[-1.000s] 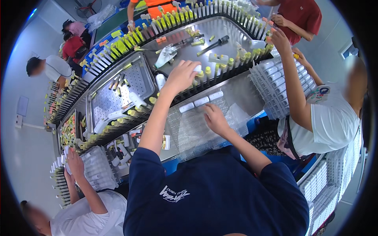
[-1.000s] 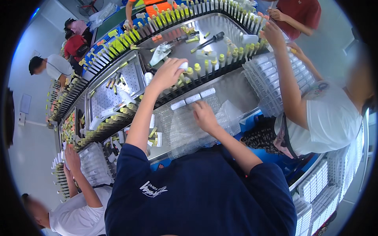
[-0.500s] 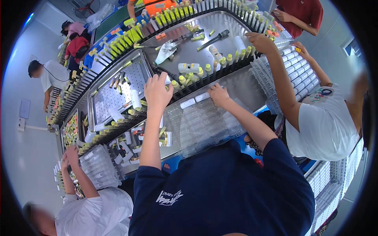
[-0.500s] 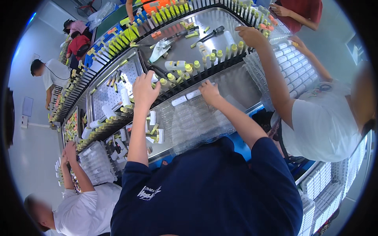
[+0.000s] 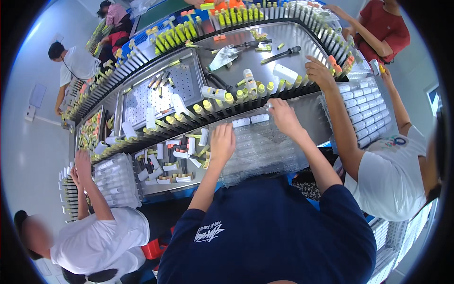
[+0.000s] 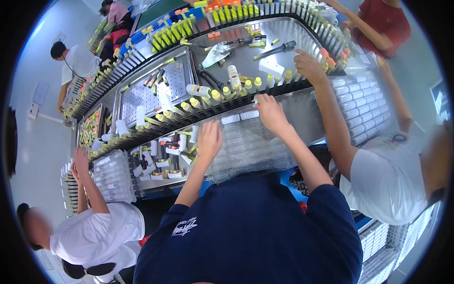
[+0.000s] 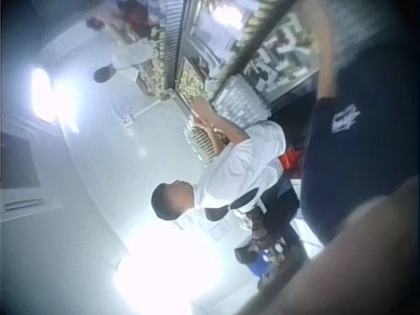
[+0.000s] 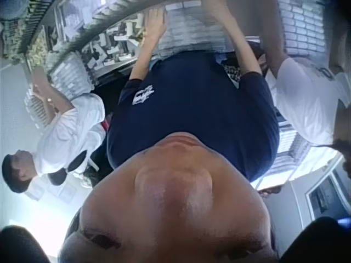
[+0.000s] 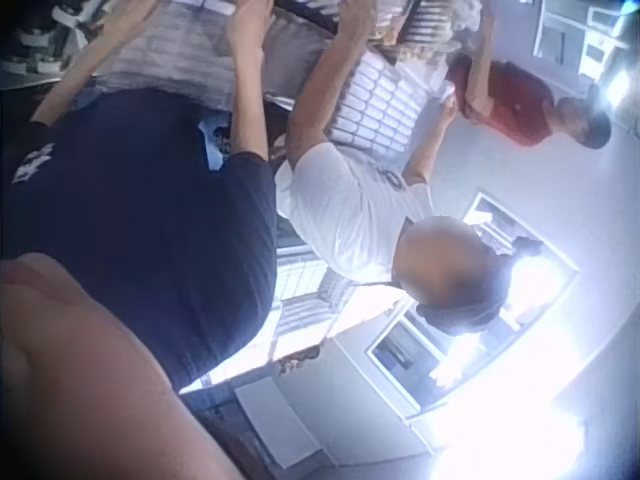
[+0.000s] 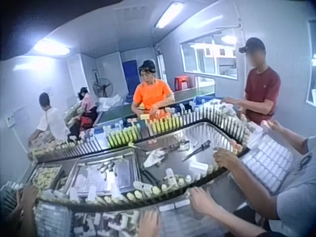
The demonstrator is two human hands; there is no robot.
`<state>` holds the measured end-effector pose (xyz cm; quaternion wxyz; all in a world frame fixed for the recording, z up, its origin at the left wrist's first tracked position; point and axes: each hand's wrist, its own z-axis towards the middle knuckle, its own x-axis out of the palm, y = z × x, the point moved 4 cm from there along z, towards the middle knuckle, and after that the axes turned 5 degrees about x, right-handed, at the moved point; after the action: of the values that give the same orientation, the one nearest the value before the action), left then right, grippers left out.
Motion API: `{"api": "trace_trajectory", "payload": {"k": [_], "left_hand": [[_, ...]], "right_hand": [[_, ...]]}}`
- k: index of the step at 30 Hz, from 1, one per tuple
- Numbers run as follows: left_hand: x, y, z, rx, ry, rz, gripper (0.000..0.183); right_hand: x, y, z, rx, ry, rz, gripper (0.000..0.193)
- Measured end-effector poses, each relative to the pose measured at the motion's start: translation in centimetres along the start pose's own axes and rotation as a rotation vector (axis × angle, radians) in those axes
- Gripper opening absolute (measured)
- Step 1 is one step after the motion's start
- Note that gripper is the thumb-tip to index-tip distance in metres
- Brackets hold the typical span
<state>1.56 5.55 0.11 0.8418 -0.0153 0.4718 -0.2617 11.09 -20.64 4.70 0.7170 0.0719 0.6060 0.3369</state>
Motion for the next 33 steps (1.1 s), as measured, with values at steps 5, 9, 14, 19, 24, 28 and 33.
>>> {"api": "trace_trajectory", "payload": {"k": [5, 9, 14, 19, 24, 28, 33], "left_hand": [[7.0, 2.0, 0.8, -0.007, 0.206, 0.093, 0.034], [9.2, 3.2, 2.7, -0.002, 0.428, 0.121, 0.033], [8.6, 3.8, 2.4, -0.015, 0.248, -0.255, 0.032], [6.4, 2.7, 0.7, -0.005, 0.246, -0.363, 0.034], [3.8, 3.6, -3.7, -0.314, -0.076, -0.721, 0.042], [-4.9, 1.1, -4.9, -0.790, 0.313, -1.261, 0.040], [-9.9, -2.4, 3.8, -0.186, 0.033, -0.835, 0.044]], "right_hand": [[-5.4, 9.7, 4.2, 0.174, -0.241, 0.114, 0.033], [-1.3, 13.8, 11.5, 0.215, -0.151, 0.012, 0.044], [6.5, 21.5, 13.4, 0.022, 0.016, -0.425, 0.035], [8.7, 23.6, 10.9, -0.061, 0.011, -0.158, 0.042], [5.5, 24.7, 3.6, -0.402, -0.229, 0.245, 0.049], [1.6, 14.6, -4.7, -0.053, -0.352, 0.294, 0.027], [5.8, 1.8, -5.3, 0.063, -0.134, -0.047, 0.033]]}}
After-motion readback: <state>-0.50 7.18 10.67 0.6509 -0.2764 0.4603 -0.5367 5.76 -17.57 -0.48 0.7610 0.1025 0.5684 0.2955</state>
